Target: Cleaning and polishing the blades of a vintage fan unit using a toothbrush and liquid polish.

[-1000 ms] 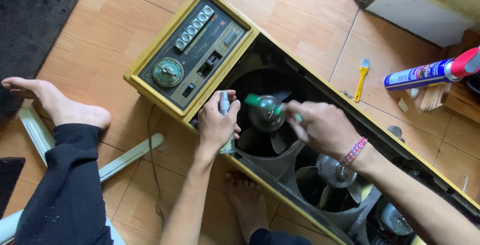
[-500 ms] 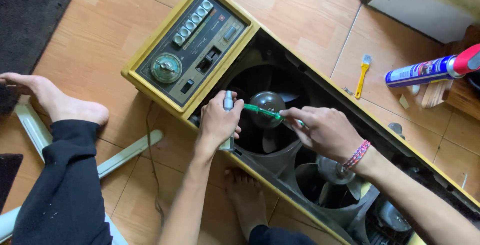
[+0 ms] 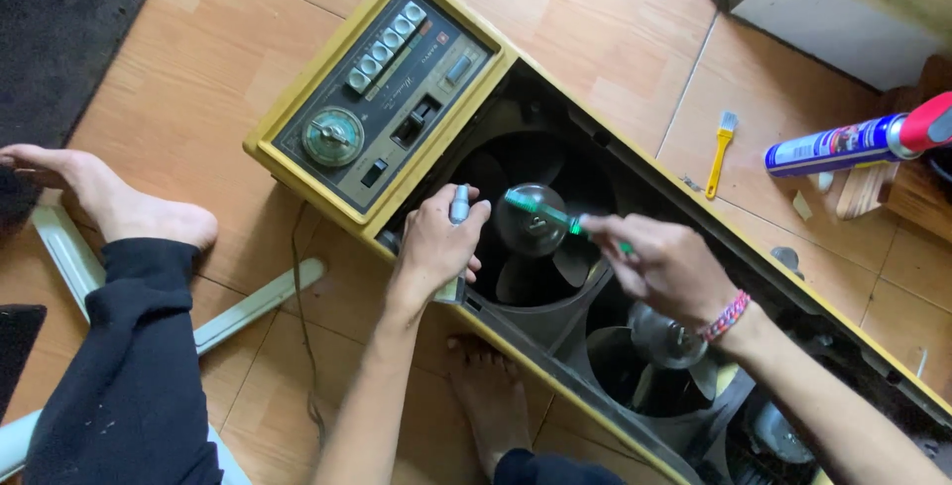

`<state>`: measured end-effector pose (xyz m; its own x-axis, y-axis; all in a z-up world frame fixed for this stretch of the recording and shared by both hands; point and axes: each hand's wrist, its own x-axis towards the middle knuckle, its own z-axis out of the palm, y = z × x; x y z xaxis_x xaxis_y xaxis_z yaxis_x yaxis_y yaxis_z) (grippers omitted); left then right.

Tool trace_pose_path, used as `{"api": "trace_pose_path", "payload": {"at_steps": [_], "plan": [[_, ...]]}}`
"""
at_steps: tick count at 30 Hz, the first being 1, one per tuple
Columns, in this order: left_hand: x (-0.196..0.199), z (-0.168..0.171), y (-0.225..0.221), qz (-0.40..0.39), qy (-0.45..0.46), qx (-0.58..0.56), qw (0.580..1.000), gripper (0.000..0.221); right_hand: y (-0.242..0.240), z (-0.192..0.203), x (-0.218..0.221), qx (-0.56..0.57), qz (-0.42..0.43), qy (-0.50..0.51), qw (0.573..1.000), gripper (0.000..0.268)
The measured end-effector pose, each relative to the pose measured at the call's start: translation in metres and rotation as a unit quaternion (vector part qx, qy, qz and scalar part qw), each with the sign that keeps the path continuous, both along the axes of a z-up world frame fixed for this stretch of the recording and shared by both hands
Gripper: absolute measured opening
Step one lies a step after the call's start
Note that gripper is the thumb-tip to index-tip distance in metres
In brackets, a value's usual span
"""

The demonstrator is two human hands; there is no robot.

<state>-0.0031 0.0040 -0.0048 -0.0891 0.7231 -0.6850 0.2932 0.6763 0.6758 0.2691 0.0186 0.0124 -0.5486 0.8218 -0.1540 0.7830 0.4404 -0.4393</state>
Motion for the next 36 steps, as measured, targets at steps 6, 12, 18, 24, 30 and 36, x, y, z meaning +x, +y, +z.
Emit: {"api": "trace_pose_path", "payload": {"at_steps": [6, 12, 18, 24, 30, 36], "plan": [[0.0, 0.001, 0.002, -0.008, 0.005, 0.006, 1.0, 0.052, -0.003, 0.0, 0.006, 0.035, -0.046, 0.049, 0.997, 0.021], [0.001, 0.002, 0.002, -0.01, 0.005, 0.008, 1.0, 0.051, -0.001, -0.009, 0.025, 0.048, -0.072, 0.065, 0.994, 0.021], [0.001, 0.002, 0.001, -0.015, 0.002, 0.002, 1.0, 0.052, -0.009, -0.007, 0.016, 0.031, -0.048, 0.104, 0.993, 0.021], [0.001, 0.004, 0.002, -0.018, 0.0, -0.006, 1.0, 0.052, -0.018, -0.02, 0.022, 0.027, -0.04, 0.112, 0.992, 0.021], [0.001, 0.006, 0.002, -0.023, -0.001, -0.007, 1.0, 0.052, -0.033, -0.028, 0.03, 0.096, 0.103, 0.015, 0.99, 0.03], [0.001, 0.005, 0.001, -0.017, -0.002, -0.006, 1.0, 0.053, -0.038, -0.057, 0.04, 0.069, -0.01, 0.111, 0.991, 0.031]]}}
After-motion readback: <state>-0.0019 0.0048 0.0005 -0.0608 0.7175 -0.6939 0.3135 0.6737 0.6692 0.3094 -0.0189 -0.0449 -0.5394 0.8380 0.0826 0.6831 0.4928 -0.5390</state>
